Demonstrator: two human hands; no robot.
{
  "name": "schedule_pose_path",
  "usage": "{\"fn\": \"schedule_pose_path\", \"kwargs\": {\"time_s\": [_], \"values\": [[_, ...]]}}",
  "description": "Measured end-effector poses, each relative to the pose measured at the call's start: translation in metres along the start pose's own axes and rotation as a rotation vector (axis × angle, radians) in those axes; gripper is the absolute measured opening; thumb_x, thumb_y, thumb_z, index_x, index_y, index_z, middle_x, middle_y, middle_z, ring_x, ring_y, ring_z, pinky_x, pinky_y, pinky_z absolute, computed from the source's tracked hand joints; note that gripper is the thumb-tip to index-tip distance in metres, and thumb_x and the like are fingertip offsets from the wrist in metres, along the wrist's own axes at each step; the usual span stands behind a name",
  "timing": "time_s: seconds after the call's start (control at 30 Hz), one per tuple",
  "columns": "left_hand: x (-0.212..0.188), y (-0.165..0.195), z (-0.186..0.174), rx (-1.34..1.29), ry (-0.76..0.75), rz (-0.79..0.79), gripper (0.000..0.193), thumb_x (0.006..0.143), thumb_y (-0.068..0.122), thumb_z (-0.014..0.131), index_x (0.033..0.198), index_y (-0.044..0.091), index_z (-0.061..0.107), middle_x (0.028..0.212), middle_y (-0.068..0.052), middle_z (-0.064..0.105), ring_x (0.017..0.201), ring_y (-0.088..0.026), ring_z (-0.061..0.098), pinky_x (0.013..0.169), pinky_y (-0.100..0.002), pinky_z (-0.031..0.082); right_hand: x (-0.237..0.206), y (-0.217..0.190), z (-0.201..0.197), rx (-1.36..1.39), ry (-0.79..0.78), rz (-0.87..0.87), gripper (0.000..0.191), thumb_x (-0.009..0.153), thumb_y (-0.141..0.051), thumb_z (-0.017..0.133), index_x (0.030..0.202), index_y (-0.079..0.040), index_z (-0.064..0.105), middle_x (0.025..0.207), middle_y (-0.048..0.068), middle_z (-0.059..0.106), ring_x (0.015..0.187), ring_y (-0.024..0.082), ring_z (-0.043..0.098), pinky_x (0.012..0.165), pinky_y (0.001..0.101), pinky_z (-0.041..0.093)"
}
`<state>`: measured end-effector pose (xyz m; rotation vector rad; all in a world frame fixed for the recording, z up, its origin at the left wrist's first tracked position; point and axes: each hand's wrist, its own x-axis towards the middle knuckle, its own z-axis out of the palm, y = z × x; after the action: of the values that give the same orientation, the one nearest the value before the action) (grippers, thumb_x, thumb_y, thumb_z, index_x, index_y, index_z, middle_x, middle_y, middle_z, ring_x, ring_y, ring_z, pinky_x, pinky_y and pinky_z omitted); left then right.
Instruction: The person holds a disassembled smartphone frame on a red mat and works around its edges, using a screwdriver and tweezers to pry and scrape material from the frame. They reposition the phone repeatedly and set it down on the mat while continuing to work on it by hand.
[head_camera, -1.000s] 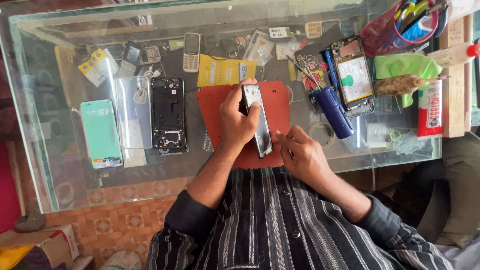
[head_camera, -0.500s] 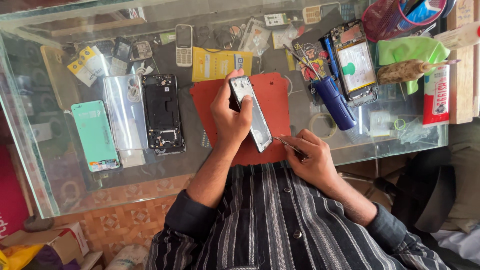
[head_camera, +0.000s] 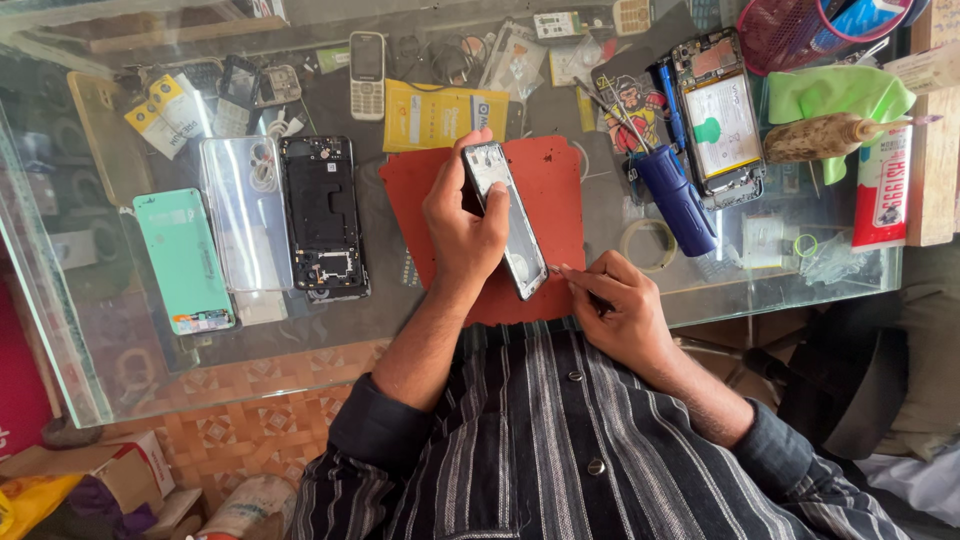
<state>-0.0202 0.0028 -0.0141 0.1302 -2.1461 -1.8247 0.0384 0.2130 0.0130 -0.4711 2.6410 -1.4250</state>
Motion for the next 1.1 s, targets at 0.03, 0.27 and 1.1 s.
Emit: {"fn": "schedule_pose_path", "kwargs": {"time_s": [0.03,0.27,1.1], "values": [[0.000,0.000,0.000,0.004,-0.002,0.001,0.051,0.091,-0.005,0.058,0.143,-0.006,0.053,0.139,-0.019,0.066,0.127,-0.024,0.067,0.109,-0.035,0.055,0.000,0.000,0.000,0.002,-0.002,0.006,0.024,0.086,0.004,0.072,0.108,-0.004,0.078,0.080,0.006,0.060,0.059,0.015,0.058,0.054,0.0306,0.047],[-0.002,0.002,-0.003,0.014,0.003,0.010,0.051,0.092,-0.005,0.058,0.143,-0.006,0.053,0.140,-0.021,0.065,0.129,-0.026,0.066,0.111,-0.036,0.054,0.006,-0.008,0.004,-0.044,0.021,-0.080,0.023,0.087,0.005,0.072,0.108,-0.004,0.078,0.084,0.008,0.058,0.064,0.019,0.060,0.057,0.0337,0.049],[-0.006,0.001,-0.003,0.019,-0.019,-0.024,0.050,0.091,-0.005,0.059,0.141,-0.006,0.054,0.138,-0.019,0.068,0.123,-0.021,0.068,0.107,-0.034,0.056,0.020,-0.012,0.013,-0.108,0.033,-0.131,0.027,0.089,0.005,0.070,0.114,-0.005,0.076,0.087,0.009,0.055,0.068,0.023,0.063,0.060,0.0383,0.052]]}}
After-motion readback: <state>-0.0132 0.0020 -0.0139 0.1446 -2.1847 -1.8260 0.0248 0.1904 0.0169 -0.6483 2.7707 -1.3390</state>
